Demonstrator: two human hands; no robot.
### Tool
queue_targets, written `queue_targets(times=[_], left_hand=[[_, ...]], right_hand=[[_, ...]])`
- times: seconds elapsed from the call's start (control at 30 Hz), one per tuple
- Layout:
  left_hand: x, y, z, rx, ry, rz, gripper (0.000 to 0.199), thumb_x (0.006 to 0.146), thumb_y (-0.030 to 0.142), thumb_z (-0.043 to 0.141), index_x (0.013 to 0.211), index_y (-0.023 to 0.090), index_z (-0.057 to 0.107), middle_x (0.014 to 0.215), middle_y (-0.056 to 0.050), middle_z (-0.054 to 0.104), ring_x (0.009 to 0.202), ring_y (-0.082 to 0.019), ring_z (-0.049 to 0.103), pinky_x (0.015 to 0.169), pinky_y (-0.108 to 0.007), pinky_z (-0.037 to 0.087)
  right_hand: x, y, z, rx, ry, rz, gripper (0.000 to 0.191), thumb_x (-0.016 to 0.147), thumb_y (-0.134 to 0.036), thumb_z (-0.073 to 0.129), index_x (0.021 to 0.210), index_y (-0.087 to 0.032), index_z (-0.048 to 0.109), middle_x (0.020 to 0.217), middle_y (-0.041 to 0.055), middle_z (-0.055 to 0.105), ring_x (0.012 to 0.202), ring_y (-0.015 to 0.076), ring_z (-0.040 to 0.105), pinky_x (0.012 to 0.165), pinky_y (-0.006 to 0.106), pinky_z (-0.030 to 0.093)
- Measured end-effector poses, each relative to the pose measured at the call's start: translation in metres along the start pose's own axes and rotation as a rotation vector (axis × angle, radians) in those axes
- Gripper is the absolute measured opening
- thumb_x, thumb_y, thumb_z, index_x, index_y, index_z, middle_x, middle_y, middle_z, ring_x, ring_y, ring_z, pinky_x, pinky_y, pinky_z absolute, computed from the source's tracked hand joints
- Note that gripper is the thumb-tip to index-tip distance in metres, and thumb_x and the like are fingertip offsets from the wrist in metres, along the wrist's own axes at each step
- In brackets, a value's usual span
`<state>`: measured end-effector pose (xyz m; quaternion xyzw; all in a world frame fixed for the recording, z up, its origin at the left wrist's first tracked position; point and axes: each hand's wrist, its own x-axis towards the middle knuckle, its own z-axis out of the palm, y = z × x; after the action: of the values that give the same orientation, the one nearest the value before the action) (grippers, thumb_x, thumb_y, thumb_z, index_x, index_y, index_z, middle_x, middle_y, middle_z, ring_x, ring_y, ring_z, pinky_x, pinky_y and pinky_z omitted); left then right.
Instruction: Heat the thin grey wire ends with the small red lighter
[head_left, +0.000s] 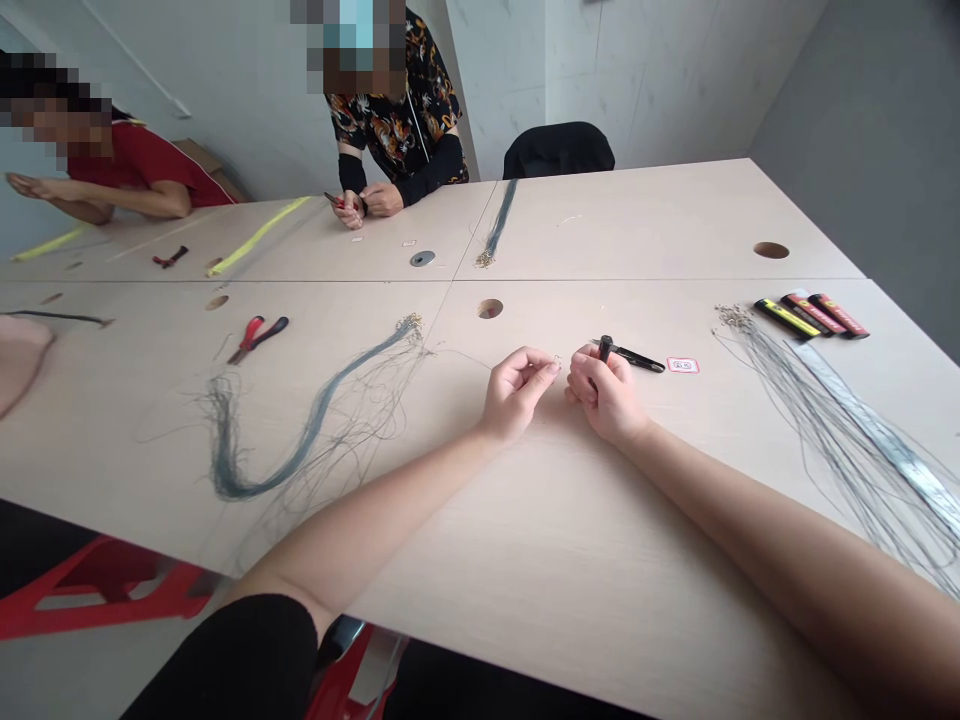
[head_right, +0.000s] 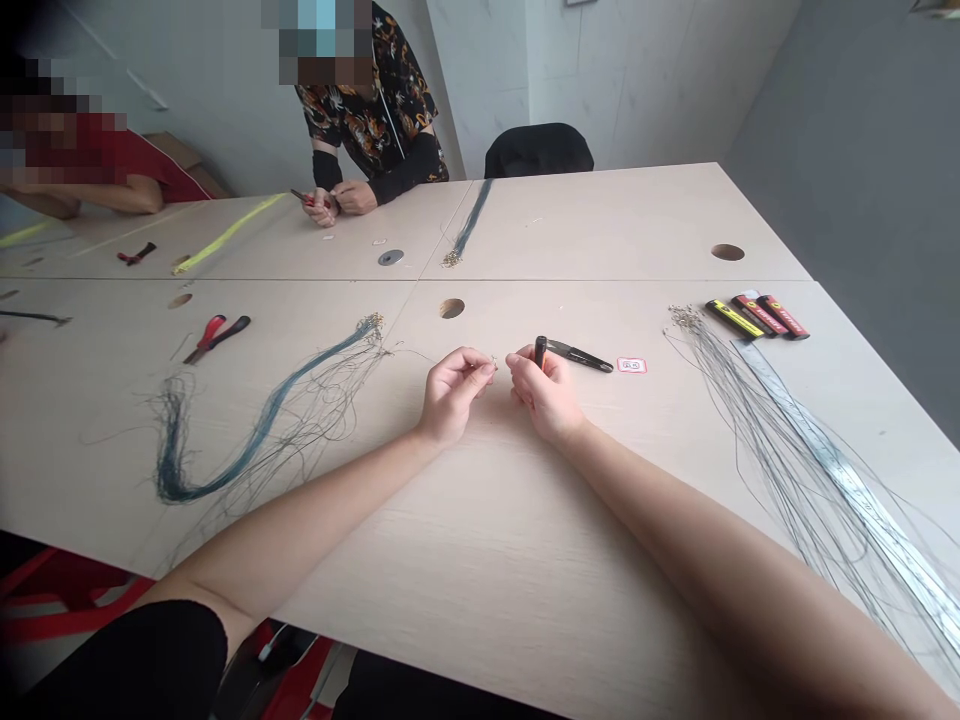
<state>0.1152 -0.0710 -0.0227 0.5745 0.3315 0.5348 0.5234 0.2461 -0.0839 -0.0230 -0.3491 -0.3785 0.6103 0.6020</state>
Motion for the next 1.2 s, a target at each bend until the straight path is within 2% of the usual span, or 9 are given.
queue_targets(times=[0.1, 0.27, 0.6, 0.93, 1.2], left_hand=[[-0.0004, 0.0002, -0.0009, 0.019, -0.001, -0.008, 0.031, 0.074, 0.045, 0.072, 0.071, 0.016, 0.060, 0.061, 0.003, 0.051, 0.054, -0.007, 0.040, 0.052, -0.022, 0.033], [-0.0010, -0.0002, -0.0017, 0.017, -0.012, -0.025, 0.029, 0.074, 0.043, 0.071, 0.070, 0.016, 0.061, 0.060, 0.003, 0.051, 0.055, -0.008, 0.040, 0.053, -0.023, 0.033], [-0.0013, -0.0029, -0.0032, 0.020, -0.020, -0.055, 0.026, 0.074, 0.039, 0.070, 0.067, 0.016, 0.059, 0.057, 0.004, 0.047, 0.054, -0.008, 0.039, 0.054, -0.023, 0.032], [-0.0005, -0.0010, -0.0024, 0.029, -0.027, -0.047, 0.022, 0.074, 0.033, 0.067, 0.065, 0.016, 0.056, 0.055, 0.005, 0.044, 0.053, -0.007, 0.037, 0.053, -0.023, 0.031], [-0.0006, -0.0020, -0.0032, 0.042, -0.021, -0.058, 0.023, 0.073, 0.034, 0.068, 0.065, 0.016, 0.056, 0.055, 0.004, 0.045, 0.054, -0.008, 0.038, 0.054, -0.023, 0.032]], right_hand=[[0.0006, -0.0003, -0.0005, -0.028, 0.072, -0.009, 0.021, 0.065, -0.034, 0.071, 0.066, -0.019, 0.056, 0.042, -0.0104, 0.028, 0.040, 0.0051, 0.024, 0.044, 0.023, 0.024], [0.0012, 0.0010, -0.0024, -0.049, 0.041, -0.022, 0.021, 0.064, -0.034, 0.072, 0.070, -0.017, 0.062, 0.046, -0.0086, 0.032, 0.043, 0.0057, 0.029, 0.045, 0.024, 0.025], [0.0019, 0.0037, -0.0059, -0.082, -0.005, -0.054, 0.020, 0.065, -0.033, 0.073, 0.065, -0.016, 0.062, 0.054, -0.0042, 0.045, 0.046, 0.0053, 0.034, 0.045, 0.024, 0.026], [0.0010, 0.0044, -0.0060, -0.171, -0.022, -0.059, 0.023, 0.071, -0.034, 0.067, 0.061, -0.016, 0.056, 0.051, -0.0052, 0.039, 0.047, 0.0060, 0.031, 0.046, 0.024, 0.024], [0.0006, 0.0035, -0.0049, -0.181, 0.000, -0.033, 0.021, 0.070, -0.034, 0.066, 0.062, -0.017, 0.057, 0.051, -0.0053, 0.040, 0.046, 0.0060, 0.034, 0.047, 0.024, 0.027]])
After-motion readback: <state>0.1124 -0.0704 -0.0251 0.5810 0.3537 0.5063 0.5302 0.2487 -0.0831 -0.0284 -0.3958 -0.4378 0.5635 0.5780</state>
